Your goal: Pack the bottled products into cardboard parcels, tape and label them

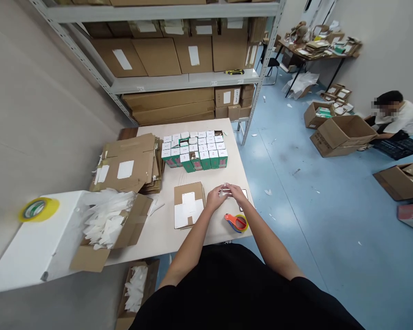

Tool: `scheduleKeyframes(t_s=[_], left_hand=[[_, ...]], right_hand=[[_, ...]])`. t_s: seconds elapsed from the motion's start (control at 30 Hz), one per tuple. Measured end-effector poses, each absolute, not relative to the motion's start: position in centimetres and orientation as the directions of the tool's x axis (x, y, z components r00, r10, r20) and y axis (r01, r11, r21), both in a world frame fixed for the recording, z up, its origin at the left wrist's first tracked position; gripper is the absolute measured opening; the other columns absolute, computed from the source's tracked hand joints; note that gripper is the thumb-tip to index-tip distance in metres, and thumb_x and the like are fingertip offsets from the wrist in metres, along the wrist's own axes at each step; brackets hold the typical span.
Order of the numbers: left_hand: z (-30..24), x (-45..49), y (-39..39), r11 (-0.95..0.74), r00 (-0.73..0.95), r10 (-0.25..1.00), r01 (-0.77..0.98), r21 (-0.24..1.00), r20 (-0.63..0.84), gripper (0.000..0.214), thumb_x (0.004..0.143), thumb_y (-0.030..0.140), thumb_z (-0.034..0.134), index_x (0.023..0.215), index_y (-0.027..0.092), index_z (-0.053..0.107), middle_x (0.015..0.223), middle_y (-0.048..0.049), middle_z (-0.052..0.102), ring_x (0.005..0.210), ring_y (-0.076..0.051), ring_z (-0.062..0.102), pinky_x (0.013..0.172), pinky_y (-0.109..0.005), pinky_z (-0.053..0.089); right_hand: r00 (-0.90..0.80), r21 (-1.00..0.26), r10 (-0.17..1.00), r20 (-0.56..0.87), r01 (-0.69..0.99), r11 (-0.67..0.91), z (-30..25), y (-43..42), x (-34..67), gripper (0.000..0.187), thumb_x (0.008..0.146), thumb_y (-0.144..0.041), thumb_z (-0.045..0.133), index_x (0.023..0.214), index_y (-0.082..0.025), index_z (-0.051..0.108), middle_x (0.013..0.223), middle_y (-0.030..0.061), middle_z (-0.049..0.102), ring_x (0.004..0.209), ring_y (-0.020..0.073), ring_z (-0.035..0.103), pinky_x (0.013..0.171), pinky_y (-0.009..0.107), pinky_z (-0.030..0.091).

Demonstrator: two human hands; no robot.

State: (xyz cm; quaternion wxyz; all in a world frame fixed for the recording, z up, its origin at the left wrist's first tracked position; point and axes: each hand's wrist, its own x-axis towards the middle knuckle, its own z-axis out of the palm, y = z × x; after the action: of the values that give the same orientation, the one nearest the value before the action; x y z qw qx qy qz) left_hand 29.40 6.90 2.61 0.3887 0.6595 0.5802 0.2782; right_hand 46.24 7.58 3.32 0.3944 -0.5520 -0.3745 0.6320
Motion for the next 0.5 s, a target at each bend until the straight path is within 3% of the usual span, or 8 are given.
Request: scheduleKeyframes(t_s=[0.1,0.2,0.3,0.37,0.5], left_hand=[[3.5,28.1,7.2,0.076,-0.01,0.996,0.526,0.847,-0.083,0.033,0.098,0.035,0.058,0.116,0.018,0.08,0.106,-0.0071,0.08,0.099,-0.024,0.072,0.095,-0.034,0.055],[4.5,25.7,7.5,0.085,-0.074,0.996,0.477,0.875,-0.056,0.03,0.093,0.035,0.063,0.107,0.016,0.082,0.104,-0.0071,0.081,0.098,-0.025,0.072,0.09,-0.032,0.055],[5.3,23.5,7.5,0.086,-0.067,0.996,0.362,0.928,-0.066,0.032,0.084,0.039,0.071,0.102,0.016,0.083,0.095,-0.0057,0.081,0.09,-0.024,0.071,0.083,-0.032,0.055],[5.8,22.3,7.2,0.092,-0.064,0.995,0.29,0.953,-0.077,0.034,0.079,0.044,0.074,0.097,0.016,0.083,0.088,-0.0047,0.079,0.084,-0.023,0.07,0.078,-0.031,0.054],[6.6,20.0,6.5,0.109,-0.105,0.991,0.24,0.965,-0.086,0.035,0.072,0.046,0.079,0.089,0.016,0.082,0.08,-0.0037,0.076,0.075,-0.022,0.067,0.071,-0.031,0.052]], right_hand=[[-0.027,-0.943,0.943,-0.333,0.027,-0.332,3.6,7.5,46.6,0.042,0.09,-0.057,0.06,0.102,-0.021,0.078,0.11,0.011,0.079,0.109,0.0277,0.071,0.093,0.039,0.056],[-0.002,-0.947,0.984,-0.181,0.269,-0.174,2.8,7.8,47.2,0.042,0.087,-0.047,0.065,0.121,-0.027,0.075,0.132,0.0074,0.073,0.12,0.0283,0.066,0.105,0.045,0.052],[-0.147,-0.908,0.988,-0.038,0.418,0.027,2.1,8.7,47.1,0.048,0.085,-0.036,0.07,0.132,-0.03,0.071,0.146,0.0074,0.065,0.138,0.0301,0.054,0.114,0.049,0.045],[-0.243,-0.884,0.97,-0.023,0.458,0.093,1.9,9.5,46.7,0.041,0.085,-0.034,0.072,0.125,-0.028,0.075,0.139,0.0093,0.069,0.138,0.0309,0.054,0.112,0.048,0.046],[-0.417,-0.89,0.897,-0.15,0.453,0.062,2.3,10.5,45.9,0.018,0.086,-0.042,0.071,0.09,-0.025,0.076,0.106,0.0066,0.077,0.102,0.0277,0.068,0.086,0.038,0.053]])
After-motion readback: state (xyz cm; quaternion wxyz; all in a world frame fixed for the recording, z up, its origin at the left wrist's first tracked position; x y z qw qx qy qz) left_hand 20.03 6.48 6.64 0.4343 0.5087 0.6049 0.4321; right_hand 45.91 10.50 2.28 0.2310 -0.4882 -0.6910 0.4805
